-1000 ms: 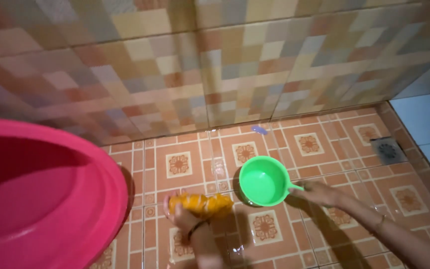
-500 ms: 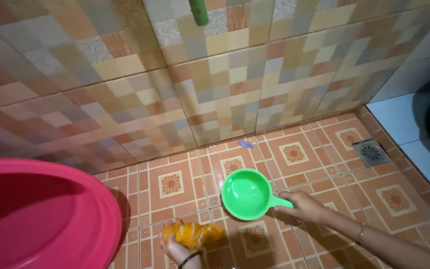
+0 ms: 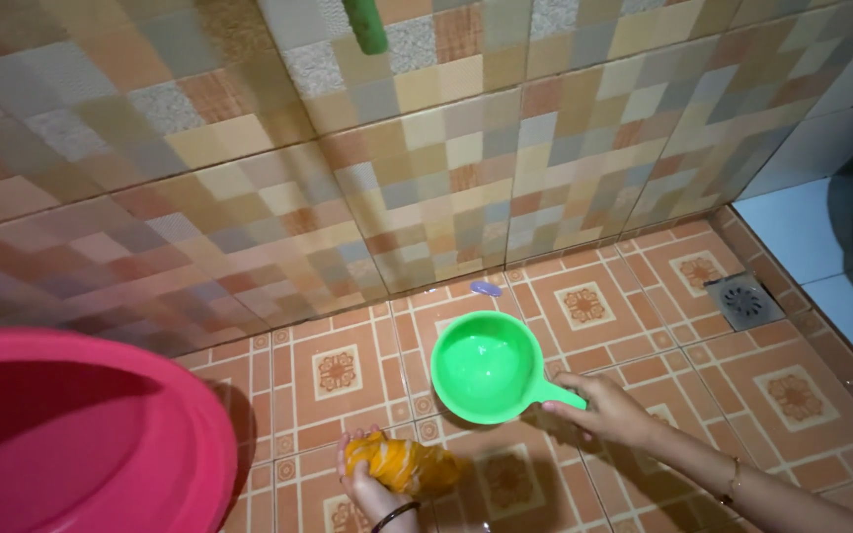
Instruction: Hand-washing and rinsing an orange cloth on a bathroom floor using water from a basin and a ladle.
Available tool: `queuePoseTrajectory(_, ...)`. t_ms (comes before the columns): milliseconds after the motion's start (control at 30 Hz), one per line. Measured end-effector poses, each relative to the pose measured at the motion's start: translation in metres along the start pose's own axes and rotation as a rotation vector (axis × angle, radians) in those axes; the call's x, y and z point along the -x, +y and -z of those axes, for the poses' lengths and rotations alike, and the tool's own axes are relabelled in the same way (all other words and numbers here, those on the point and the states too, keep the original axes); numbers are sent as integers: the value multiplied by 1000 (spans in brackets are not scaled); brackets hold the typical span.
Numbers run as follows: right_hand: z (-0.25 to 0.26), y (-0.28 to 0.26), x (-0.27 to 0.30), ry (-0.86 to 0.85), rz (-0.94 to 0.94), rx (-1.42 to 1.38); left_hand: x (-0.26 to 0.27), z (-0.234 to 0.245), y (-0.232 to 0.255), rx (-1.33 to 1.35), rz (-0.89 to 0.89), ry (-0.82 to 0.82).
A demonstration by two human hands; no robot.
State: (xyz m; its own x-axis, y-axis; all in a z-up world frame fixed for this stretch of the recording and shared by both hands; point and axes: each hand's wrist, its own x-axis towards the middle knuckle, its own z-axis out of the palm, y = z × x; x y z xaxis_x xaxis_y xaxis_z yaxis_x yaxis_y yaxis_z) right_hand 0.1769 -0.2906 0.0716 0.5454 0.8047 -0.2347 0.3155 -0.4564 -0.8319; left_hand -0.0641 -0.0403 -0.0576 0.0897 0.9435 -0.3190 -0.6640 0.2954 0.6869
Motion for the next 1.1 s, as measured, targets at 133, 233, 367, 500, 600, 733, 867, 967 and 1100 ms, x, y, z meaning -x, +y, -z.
queuePoseTrajectory(133,2,0,6,-62,-29,-94,0,1,-4,-32,7,4)
queuePoseTrajectory(233,2,-3,9,-66,-49,-134,-5,9,-11,-33,3,-8)
queuePoseTrajectory(367,2,-4,9,-63,-108,-187,2,0,-4,-55,-4,-5)
queuePoseTrajectory(500,2,10,5,-24,-66,-73,13,-12,4,-59,43,16)
queuePoseTrajectory(600,-4,40,-5,190,386,257,12,-12,3,-86,36,18)
queuePoseTrajectory(733,-8,34,-14,172,105,601,1,6,-15,-68,41,0)
queuePoseTrajectory(867,-8,47,-31,136,-37,753,0,17,-31,-36,55,-16)
queuePoseTrajectory(967,0,57,-40,139,-12,915,3,21,-36,-42,59,-43)
queuePoseTrajectory(1100,20,55,-47,155,189,1010,7,18,-32,-21,39,-76)
